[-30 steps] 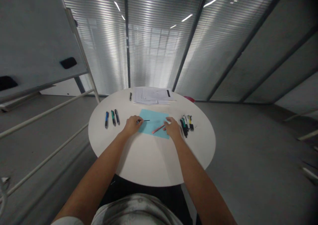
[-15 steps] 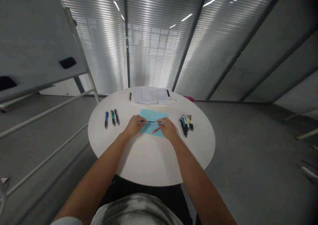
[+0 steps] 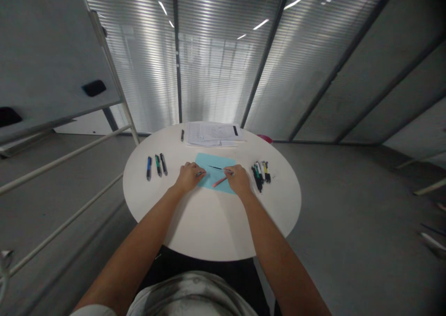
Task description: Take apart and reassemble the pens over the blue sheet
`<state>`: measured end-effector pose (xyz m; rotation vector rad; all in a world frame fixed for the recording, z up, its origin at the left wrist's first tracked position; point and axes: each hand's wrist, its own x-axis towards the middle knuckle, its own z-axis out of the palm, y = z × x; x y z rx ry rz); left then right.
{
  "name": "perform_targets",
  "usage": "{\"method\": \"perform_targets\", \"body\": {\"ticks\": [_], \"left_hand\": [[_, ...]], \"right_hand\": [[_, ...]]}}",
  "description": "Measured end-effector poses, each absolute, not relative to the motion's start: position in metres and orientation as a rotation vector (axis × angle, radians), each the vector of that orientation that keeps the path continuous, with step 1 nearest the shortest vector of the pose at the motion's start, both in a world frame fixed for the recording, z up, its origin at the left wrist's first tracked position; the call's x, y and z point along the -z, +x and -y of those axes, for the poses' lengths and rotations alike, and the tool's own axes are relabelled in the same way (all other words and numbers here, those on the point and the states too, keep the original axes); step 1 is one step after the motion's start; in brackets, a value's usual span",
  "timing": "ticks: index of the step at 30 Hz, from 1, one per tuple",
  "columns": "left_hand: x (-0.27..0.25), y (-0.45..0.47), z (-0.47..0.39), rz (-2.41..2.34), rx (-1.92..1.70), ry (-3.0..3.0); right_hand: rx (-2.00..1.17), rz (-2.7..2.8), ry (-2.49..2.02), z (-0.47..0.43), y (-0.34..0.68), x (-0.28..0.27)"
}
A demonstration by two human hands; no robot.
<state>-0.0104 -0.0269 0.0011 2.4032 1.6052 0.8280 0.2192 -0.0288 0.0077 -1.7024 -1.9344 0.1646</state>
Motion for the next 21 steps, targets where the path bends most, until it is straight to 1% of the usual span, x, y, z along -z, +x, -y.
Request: {"method": "perform_targets", "body": {"ticks": [7, 11, 15, 18, 21], "left_hand": [[-0.004, -0.006, 0.035, -1.600, -0.696, 2.478], [-0.009, -0.009, 0.033, -1.647, -0.758, 2.347], [-0.010, -0.024, 0.026, -1.853, -0.856, 2.160], [-0.006, -0.035, 0.021, -2.031, -0.772, 2.073], [-0.001, -0.039, 0.020, -2.075, -0.667, 2.087]], "right_hand": [[-0.099, 2.007, -1.664, 0.029, 0.214, -0.006], [-0.110, 1.988, -1.686, 0.030, 0.213, -0.001], [-0.125, 1.920, -1.710, 0.027, 0.216, 0.002], [-0.145, 1.811, -1.732, 0.024, 0.221, 0.000], [-0.201, 1.650, -1.824, 0.022, 0.225, -0.004]]}}
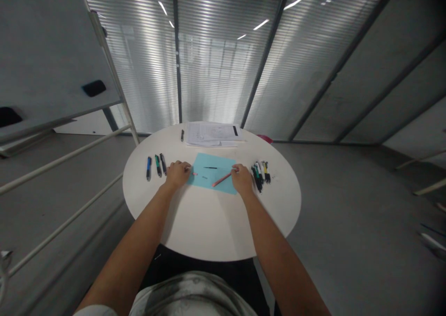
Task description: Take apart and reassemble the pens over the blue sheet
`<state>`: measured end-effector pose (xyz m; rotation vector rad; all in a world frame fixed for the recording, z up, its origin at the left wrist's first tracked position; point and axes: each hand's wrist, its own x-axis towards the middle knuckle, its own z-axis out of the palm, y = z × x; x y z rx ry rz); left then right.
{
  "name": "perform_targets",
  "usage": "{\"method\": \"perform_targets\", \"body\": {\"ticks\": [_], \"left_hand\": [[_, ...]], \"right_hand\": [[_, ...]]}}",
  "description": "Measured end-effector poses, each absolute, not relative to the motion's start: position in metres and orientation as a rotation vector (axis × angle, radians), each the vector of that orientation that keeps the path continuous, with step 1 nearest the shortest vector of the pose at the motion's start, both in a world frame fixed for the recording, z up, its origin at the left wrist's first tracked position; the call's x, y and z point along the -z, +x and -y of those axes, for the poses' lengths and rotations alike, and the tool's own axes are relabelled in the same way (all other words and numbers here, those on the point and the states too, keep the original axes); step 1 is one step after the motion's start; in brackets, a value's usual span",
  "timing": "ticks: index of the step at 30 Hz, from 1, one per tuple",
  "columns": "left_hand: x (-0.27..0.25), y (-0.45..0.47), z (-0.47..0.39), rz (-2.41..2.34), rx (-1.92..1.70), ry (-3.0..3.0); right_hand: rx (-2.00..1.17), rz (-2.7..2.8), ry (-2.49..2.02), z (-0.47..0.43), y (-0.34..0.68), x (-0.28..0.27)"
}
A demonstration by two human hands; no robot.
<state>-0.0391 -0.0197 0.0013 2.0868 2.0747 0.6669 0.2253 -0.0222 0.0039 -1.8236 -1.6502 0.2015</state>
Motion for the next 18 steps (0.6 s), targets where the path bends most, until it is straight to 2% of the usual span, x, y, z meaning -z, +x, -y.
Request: {"method": "perform_targets", "body": {"ticks": [5, 18], "left_hand": [[0.0009, -0.0349, 0.0214, -2.031, -0.655, 2.175], [-0.0005, -0.0339, 0.0219, -2.032, -0.615, 2.184]], "right_hand": [[-0.284, 1.574, -1.888, 0.0217, 0.2272, -0.0044], [-0.250, 1.596, -1.869, 0.0208, 0.2276, -0.0017]]}}
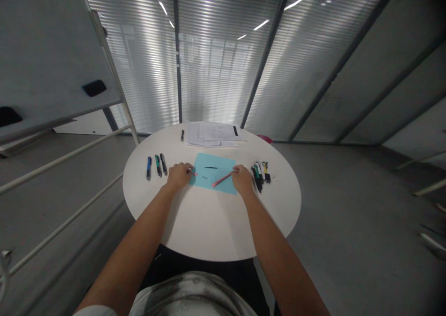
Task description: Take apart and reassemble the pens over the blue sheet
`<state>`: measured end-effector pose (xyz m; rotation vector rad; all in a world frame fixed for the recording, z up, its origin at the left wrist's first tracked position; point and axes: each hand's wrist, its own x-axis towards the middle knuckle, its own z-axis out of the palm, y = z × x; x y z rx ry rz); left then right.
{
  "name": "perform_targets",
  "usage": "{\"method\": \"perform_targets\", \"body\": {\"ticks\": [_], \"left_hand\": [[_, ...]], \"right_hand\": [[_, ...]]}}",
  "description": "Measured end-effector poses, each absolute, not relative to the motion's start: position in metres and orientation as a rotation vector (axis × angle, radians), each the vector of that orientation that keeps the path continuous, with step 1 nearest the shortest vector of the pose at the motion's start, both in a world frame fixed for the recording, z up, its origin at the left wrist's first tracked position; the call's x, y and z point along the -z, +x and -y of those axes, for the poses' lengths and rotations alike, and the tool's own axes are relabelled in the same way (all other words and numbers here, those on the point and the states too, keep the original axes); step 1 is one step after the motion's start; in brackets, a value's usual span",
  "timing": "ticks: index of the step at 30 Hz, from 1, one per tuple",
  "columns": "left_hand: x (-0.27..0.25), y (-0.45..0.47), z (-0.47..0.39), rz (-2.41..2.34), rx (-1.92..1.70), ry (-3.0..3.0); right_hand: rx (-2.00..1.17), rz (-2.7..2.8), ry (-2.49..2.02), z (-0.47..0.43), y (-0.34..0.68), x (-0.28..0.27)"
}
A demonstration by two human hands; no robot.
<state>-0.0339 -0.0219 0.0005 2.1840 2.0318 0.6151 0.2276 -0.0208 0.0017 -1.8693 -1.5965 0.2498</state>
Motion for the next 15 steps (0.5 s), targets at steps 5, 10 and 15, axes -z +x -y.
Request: {"method": "perform_targets", "body": {"ticks": [5, 10, 15], "left_hand": [[-0.001, -0.034, 0.022, -2.034, -0.595, 2.183], [-0.002, -0.034, 0.022, -2.022, -0.608, 2.193], [-0.001, -0.034, 0.021, -2.032, -0.584, 2.189]], "right_hand": [[-0.218, 1.594, -1.815, 0.023, 0.226, -0.005], [-0.163, 1.756, -1.708, 0.029, 0.222, -0.008], [-0.155, 1.942, -1.605, 0.038, 0.210, -0.007]]}}
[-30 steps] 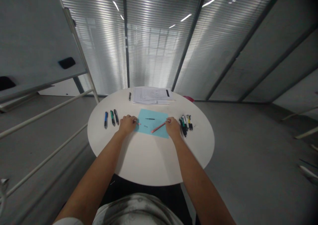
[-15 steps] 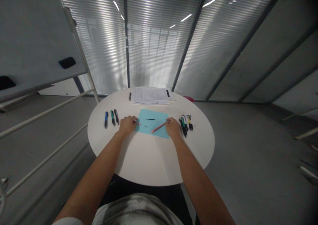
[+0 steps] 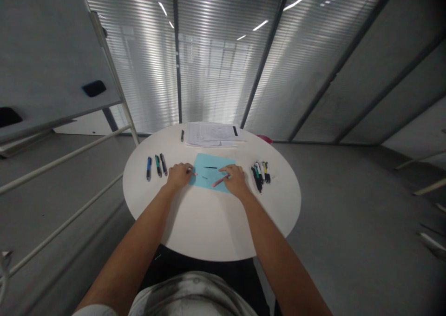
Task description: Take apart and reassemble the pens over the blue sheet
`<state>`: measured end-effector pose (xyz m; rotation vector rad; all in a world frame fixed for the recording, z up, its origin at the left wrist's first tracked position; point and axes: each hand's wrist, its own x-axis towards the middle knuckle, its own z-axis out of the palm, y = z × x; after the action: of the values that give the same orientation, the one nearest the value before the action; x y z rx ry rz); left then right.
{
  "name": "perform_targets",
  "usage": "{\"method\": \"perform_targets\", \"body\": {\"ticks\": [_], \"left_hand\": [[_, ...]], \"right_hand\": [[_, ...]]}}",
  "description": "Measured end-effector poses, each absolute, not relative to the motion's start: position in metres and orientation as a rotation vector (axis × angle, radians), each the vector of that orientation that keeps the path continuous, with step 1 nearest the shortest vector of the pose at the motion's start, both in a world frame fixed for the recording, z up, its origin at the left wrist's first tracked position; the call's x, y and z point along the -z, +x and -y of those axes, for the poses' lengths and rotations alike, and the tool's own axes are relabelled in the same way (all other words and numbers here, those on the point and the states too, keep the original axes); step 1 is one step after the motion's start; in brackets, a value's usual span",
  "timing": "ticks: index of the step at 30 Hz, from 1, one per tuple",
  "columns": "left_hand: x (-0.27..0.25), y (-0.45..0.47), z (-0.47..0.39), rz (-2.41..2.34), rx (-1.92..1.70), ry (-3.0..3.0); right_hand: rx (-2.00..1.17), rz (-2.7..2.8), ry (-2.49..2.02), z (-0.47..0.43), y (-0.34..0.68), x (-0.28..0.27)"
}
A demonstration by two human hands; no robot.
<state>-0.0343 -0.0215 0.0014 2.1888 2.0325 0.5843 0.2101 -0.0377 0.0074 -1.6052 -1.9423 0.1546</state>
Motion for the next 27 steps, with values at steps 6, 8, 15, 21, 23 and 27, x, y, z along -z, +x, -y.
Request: {"method": "perform_targets", "body": {"ticks": [6, 8, 15, 21, 23, 27], "left_hand": [[-0.001, -0.034, 0.021, -2.040, -0.561, 2.184], [-0.002, -0.034, 0.022, -2.048, -0.550, 2.169], [-0.005, -0.033, 0.024, -2.021, -0.579, 2.152], [-0.007, -0.030, 0.024, -2.032, -0.614, 2.111], [-0.009, -0.027, 0.020, -2.068, -0.633, 2.032], [-0.018, -0.018, 0.007, -2.066, -0.667, 1.980]], "right_hand": [[-0.222, 2.086, -1.560, 0.044, 0.206, -0.009], [-0.224, 2.092, -1.539, 0.044, 0.207, -0.009], [-0.269, 2.149, -1.489, 0.039, 0.211, -0.004], [-0.310, 2.151, -1.449, 0.039, 0.213, -0.006], [-0.322, 2.177, -1.412, 0.039, 0.214, -0.005], [-0.321, 2.211, -1.381, 0.038, 0.216, -0.002]]}}
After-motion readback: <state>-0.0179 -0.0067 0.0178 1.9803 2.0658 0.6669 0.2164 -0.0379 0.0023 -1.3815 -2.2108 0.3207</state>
